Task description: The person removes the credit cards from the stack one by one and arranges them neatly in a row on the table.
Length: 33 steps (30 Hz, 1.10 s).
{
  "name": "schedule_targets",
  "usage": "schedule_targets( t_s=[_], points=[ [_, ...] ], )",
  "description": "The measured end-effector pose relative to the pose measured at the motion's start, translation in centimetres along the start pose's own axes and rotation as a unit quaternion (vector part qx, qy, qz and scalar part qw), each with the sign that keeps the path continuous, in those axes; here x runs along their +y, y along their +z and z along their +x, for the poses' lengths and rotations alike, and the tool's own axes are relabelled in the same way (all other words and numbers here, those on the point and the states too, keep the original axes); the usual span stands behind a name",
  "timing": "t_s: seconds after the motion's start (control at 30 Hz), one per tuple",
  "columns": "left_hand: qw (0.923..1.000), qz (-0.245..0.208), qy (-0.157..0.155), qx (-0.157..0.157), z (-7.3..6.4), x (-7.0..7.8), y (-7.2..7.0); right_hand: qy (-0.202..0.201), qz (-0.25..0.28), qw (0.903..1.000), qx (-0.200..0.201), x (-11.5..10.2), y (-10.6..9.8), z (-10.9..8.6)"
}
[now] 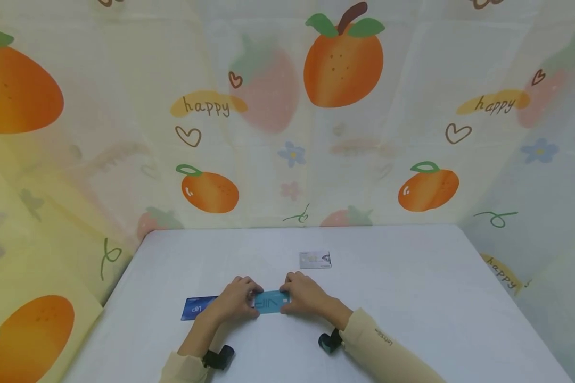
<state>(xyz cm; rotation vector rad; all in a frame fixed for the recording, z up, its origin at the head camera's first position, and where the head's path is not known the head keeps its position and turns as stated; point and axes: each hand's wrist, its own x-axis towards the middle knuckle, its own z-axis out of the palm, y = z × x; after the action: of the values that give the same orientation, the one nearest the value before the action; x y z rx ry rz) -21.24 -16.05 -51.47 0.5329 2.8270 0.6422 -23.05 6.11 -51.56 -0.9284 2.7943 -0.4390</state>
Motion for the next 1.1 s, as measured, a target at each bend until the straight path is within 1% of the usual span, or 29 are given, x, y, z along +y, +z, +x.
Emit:
schedule_targets(
  t_s=[0.13,0.33,0.53,0.67,0.77,0.87,0.97,1.1],
  points=[
    [1.0000,-0.004,-0.005,-0.002,-0.1,0.1,0.0,0.000,0.001,1.0000,0.000,-0.1,0.0,-0.1],
    [1.0000,-0.006,-0.002,-0.003,0.0,-0.1,0.0,-0.009,-0.002,0.9999,0.008,0.5,0.3,0.1],
    [0.9994,-0.033,-0.007,-0.005,0.4,-0.6,0.0,-0.012,0.020,0.9997,0.010,1.4,0.5,0.3],
    [0.9989,-0.048,-0.004,0.004,0.7,-0.9,0.1,-0.026,0.030,0.9989,0.026,1.9,0.2,0.1],
    [0.9978,-0.064,-0.003,0.017,0.9,-0.7,0.1,-0.032,0.041,0.9977,0.042,2.2,-0.3,-0.2],
    [0.9961,-0.083,-0.014,0.029,1.1,-0.4,0.0,-0.022,0.056,0.9971,0.046,2.6,-0.8,-0.4],
    [0.9948,-0.092,-0.023,0.037,1.4,0.0,-0.1,-0.007,0.068,0.9967,0.045,3.2,-1.1,-0.6],
    [0.9938,-0.098,-0.023,0.046,1.9,0.7,-0.2,0.006,0.085,0.9949,0.053,3.8,-1.5,-0.9]
  ],
)
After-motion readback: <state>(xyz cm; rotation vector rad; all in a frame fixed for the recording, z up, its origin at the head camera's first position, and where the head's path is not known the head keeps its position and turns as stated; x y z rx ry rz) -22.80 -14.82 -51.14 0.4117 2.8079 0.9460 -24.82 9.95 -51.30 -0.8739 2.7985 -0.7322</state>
